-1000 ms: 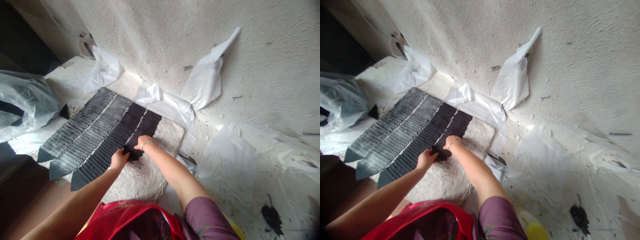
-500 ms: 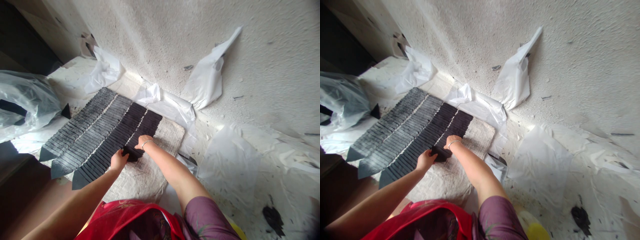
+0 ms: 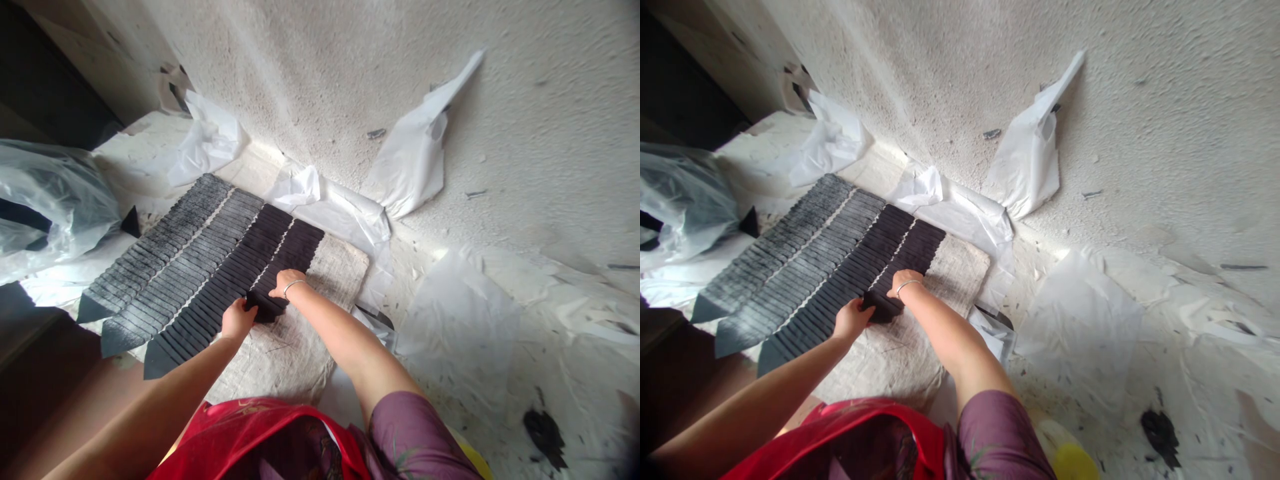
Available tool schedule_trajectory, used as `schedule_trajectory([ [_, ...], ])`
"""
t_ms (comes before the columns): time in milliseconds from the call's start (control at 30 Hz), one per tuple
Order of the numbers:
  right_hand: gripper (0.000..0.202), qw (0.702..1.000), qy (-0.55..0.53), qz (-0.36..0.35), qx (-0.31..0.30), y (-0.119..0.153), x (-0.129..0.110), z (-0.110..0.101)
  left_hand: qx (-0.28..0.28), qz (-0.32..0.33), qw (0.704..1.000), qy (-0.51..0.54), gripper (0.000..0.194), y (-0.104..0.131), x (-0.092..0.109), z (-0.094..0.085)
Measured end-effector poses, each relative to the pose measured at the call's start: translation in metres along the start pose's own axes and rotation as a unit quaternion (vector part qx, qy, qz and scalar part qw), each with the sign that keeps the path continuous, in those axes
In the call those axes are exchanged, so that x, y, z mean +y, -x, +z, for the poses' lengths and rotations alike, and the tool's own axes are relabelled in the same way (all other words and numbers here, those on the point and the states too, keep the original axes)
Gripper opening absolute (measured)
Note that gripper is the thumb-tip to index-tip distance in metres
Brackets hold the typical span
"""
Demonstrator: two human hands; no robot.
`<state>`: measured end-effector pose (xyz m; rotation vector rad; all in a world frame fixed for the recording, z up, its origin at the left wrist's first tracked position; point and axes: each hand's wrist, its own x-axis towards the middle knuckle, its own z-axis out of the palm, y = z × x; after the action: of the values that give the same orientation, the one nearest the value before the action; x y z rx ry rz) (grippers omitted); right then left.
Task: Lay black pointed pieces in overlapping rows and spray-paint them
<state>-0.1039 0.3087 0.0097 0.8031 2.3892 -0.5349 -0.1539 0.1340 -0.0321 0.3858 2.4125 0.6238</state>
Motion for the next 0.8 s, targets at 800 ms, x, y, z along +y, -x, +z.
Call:
schedule_trajectory([
  [800, 0.073, 1.000, 0.015, -0.001, 0.024, 0.0056, -0.0064, 0.0061, 0.006, 0.014, 0.999, -0.043, 0.027, 0.0000, 0.0017, -0.0028],
])
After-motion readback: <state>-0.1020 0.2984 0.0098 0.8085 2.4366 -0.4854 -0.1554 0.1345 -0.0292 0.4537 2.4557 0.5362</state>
